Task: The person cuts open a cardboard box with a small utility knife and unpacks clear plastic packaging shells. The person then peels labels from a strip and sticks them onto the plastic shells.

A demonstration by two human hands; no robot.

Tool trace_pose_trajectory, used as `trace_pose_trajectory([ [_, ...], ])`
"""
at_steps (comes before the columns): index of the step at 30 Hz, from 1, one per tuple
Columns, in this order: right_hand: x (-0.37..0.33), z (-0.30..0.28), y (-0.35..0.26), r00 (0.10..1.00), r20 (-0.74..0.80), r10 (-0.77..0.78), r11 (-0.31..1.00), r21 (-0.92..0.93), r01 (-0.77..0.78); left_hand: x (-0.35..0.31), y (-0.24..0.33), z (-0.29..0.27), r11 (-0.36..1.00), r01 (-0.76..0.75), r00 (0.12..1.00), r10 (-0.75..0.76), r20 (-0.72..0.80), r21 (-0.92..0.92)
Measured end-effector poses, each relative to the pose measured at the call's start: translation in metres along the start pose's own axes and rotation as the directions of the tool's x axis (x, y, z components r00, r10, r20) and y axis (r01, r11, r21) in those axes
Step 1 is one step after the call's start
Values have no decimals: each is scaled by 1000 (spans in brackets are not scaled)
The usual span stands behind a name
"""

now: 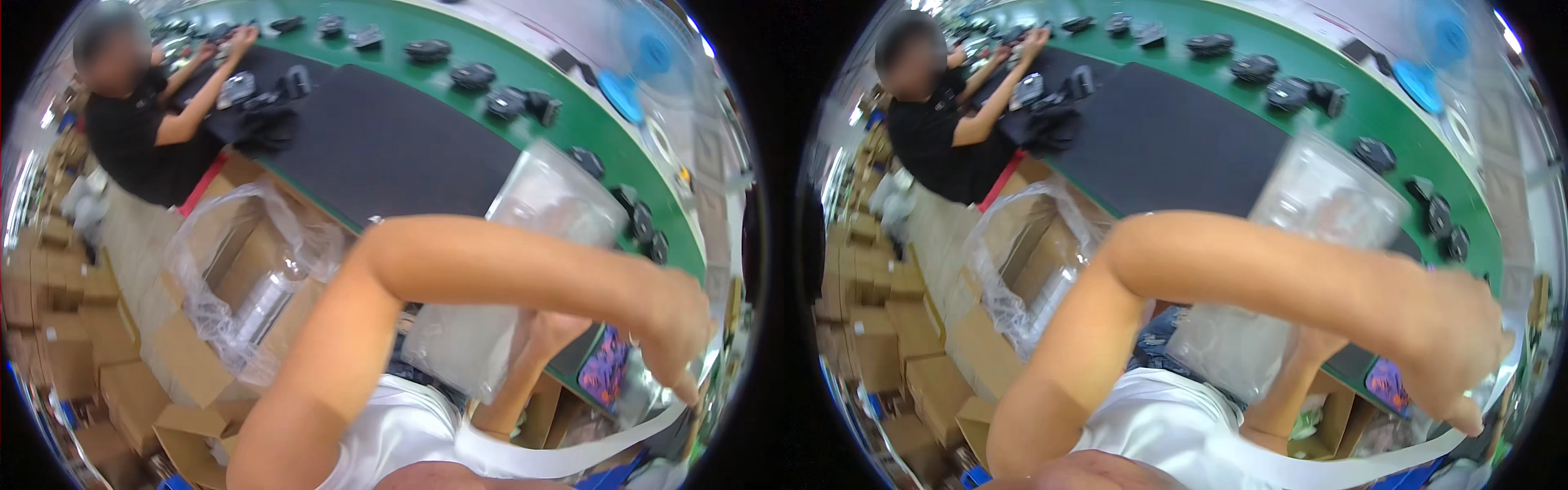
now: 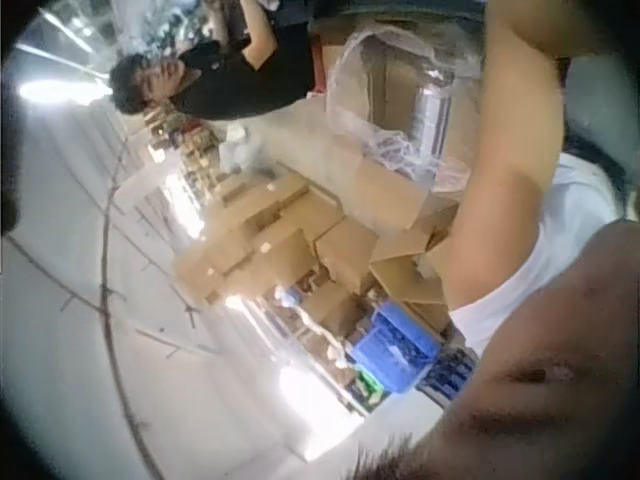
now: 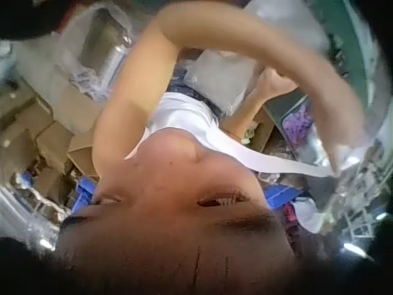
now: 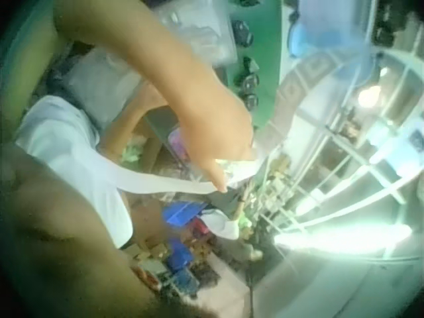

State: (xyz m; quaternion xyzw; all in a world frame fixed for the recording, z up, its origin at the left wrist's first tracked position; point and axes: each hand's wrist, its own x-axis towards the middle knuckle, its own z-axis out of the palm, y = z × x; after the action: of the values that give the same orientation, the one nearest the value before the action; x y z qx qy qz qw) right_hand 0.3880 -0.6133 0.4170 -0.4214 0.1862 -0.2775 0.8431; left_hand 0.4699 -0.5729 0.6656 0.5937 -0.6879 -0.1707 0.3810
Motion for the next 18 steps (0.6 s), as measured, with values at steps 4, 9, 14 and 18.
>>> trace_pose_trajectory([
  [4, -13, 34, -18, 887, 161, -434, 673, -596, 438, 22, -54, 33, 998, -57, 910, 44, -413, -20],
  [9, -41, 70, -24, 906, 130, -402, 626, -683, 376, 26, -131, 38, 975, -147, 689, -21, -724, -169],
  [14, -43, 63, -48, 626, 568, -534, -109, -781, 615, 20, -150, 21, 926, -198, 666, -114, -737, -322],
  [18, -70, 85, -74, 816, 506, -278, 685, -492, 538, 12, -157, 13, 942, -252, 592, -30, -805, -220],
])
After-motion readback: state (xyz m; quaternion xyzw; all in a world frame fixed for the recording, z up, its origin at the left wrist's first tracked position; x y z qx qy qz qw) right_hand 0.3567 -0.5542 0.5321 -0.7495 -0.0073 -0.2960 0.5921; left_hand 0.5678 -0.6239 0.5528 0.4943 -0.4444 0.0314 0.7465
